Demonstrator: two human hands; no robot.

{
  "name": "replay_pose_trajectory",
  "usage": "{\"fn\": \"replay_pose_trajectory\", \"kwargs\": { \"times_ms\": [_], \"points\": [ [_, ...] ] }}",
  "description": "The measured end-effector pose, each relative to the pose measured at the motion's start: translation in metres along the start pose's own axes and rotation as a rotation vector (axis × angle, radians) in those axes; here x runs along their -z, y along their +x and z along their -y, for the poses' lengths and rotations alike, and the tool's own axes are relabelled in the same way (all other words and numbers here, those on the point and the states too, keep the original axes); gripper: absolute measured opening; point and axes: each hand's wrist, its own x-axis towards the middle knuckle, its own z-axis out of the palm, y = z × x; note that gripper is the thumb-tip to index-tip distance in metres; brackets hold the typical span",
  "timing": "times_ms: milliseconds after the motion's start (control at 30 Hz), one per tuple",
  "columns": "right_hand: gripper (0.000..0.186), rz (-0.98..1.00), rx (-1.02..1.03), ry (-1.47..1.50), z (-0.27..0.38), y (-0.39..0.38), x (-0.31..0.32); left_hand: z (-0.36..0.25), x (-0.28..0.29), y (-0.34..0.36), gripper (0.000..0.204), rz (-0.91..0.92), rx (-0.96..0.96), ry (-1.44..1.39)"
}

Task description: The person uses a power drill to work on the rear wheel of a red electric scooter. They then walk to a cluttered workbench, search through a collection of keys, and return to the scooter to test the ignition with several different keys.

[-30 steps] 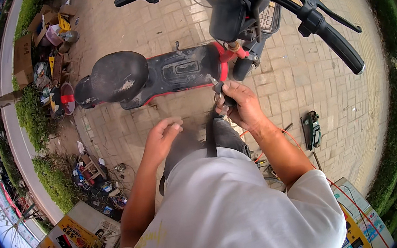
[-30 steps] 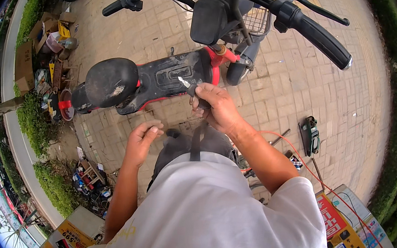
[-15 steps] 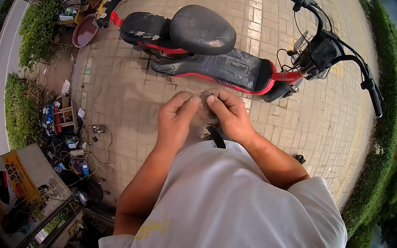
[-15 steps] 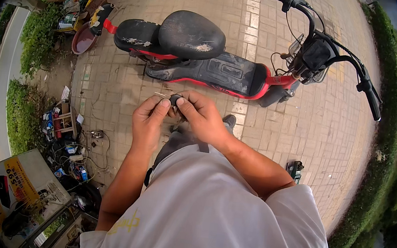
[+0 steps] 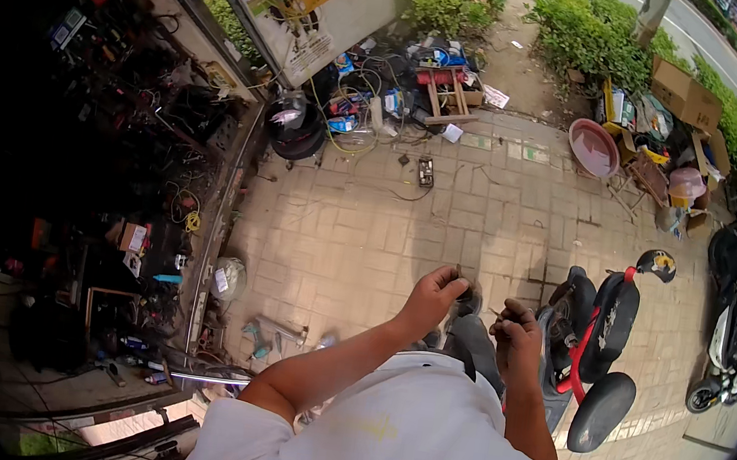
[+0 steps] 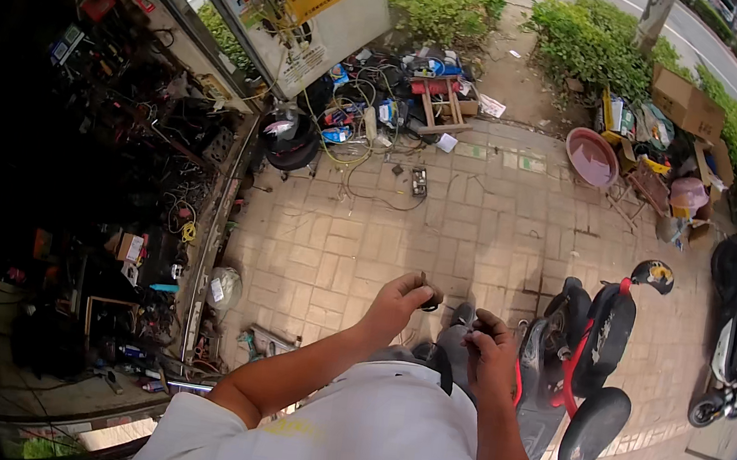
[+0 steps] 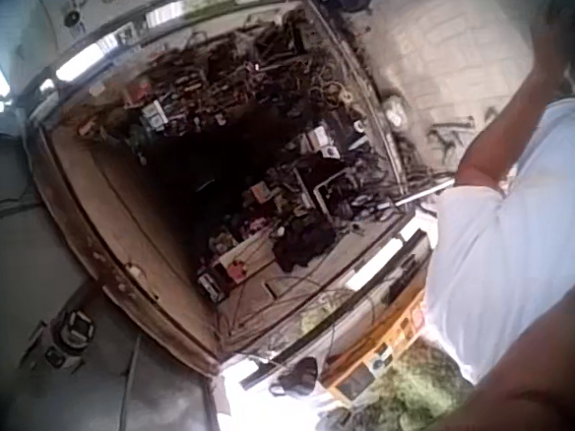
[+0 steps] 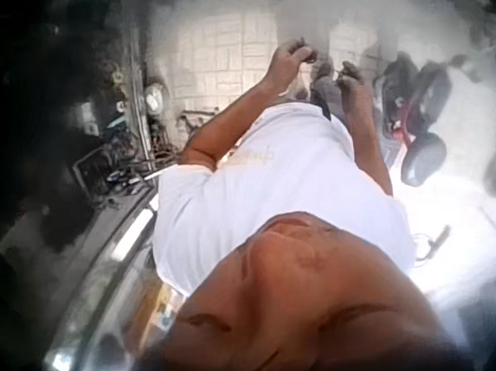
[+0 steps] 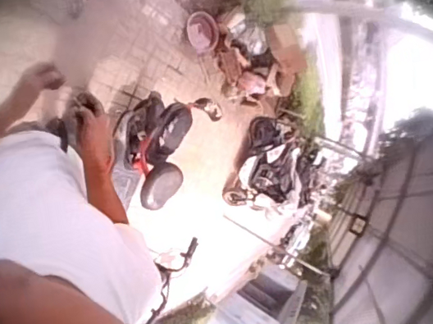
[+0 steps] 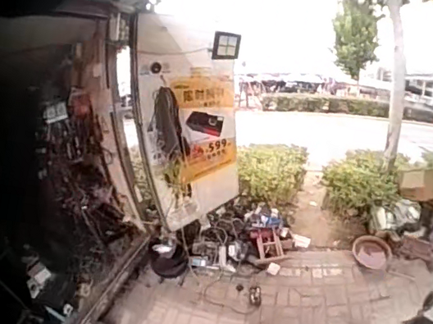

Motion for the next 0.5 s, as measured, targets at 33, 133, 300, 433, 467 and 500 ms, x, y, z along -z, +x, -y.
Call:
{"fn": "replay_pose_trajectory", "kwargs": {
  "times_ms": [33,133,300,433,467,500],
  "points": [
    [0.034,0.039,-0.073,-0.051,-0.005,0.015,-0.019,-0.005,0.026,-0.004,0.017,-0.071,0.006,-0.022],
    [0.036,0.193,-0.15,-0.146,-0.026,0.056,-0.074,-0.008,0.09,-0.011,0.016,-0.163,-0.003,-0.101],
    [0.029,0.43,-0.173,-0.278,-0.066,0.124,-0.165,0.006,0.152,0.028,0.02,-0.317,-0.058,-0.036],
    [0.015,0.538,-0.199,-0.375,-0.104,0.197,-0.23,-0.03,0.212,0.077,0.024,-0.477,-0.262,0.444],
    [0.014,0.551,-0.234,-0.365,-0.111,0.215,-0.251,-0.057,0.224,0.082,0.025,-0.47,-0.209,0.347],
    [0.012,0.563,-0.229,-0.418,-0.119,0.228,-0.277,-0.069,0.245,0.09,0.025,-0.509,-0.197,0.339]
  ]
}}
